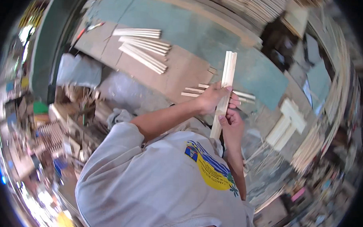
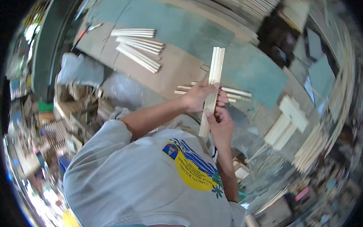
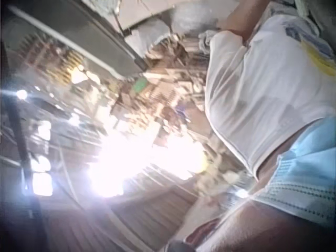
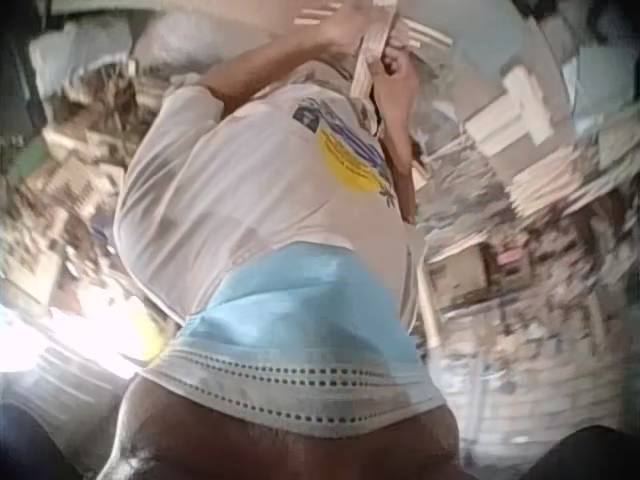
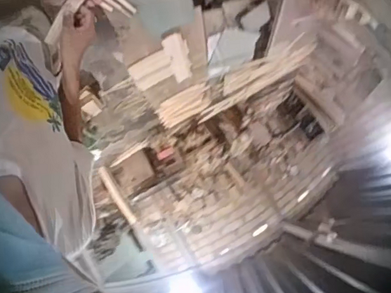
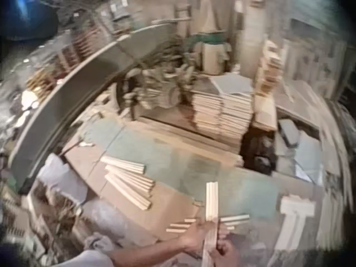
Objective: The person cuts wooden sticks using a saw, sorts and stacks the wooden sticks by hand, and cuts additional wooden sticks with the saw.
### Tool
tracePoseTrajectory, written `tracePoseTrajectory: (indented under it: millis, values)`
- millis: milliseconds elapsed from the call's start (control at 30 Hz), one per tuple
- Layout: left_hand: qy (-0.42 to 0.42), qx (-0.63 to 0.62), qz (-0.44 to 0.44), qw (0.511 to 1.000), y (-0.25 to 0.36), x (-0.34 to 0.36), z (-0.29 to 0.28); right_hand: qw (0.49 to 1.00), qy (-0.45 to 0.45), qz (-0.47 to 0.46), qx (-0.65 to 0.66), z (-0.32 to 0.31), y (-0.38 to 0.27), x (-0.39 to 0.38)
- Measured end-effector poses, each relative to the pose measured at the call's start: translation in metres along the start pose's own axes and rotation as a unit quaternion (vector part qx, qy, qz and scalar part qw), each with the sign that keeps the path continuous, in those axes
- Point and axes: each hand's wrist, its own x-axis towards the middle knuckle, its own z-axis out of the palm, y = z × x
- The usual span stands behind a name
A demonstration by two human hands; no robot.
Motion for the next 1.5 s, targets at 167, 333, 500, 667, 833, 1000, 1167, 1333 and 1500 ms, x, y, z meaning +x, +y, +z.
tracePoseTrajectory:
  millis: [167, 333, 500, 667, 833, 1000, 1167, 1333, 1500]
  values:
    - [0.103, -0.033, 0.175, 0.979, 0.006, -0.019, -0.026, 0.982, -0.156, -0.027, -0.099, 0.007, -0.017, 0.045]
    - [0.293, -0.093, 0.219, 0.926, 0.024, -0.067, -0.112, 0.942, -0.218, -0.124, -0.224, 0.093, -0.002, 0.103]
    - [0.386, -0.121, 0.236, 0.884, 0.043, -0.13, -0.219, 0.804, -0.228, -0.315, -0.45, 0.232, 0.013, 0.139]
    - [0.431, -0.158, 0.235, 0.856, 0.08, -0.175, -0.26, 0.716, -0.195, -0.338, -0.579, 0.315, 0.013, 0.158]
    - [0.419, -0.165, 0.238, 0.861, 0.081, -0.176, -0.292, 0.721, -0.162, -0.317, -0.594, 0.337, 0.021, 0.174]
    - [0.392, -0.166, 0.228, 0.876, 0.078, -0.164, -0.307, 0.729, -0.143, -0.338, -0.577, 0.339, 0.033, 0.178]
    - [0.374, -0.145, 0.2, 0.894, 0.082, -0.163, -0.315, 0.749, -0.139, -0.359, -0.538, 0.336, 0.041, 0.179]
    - [0.382, -0.166, 0.191, 0.889, 0.086, -0.158, -0.321, 0.757, -0.144, -0.339, -0.539, 0.337, 0.038, 0.173]
    - [0.385, -0.163, 0.179, 0.891, 0.093, -0.159, -0.316, 0.78, -0.143, -0.377, -0.478, 0.337, 0.039, 0.172]
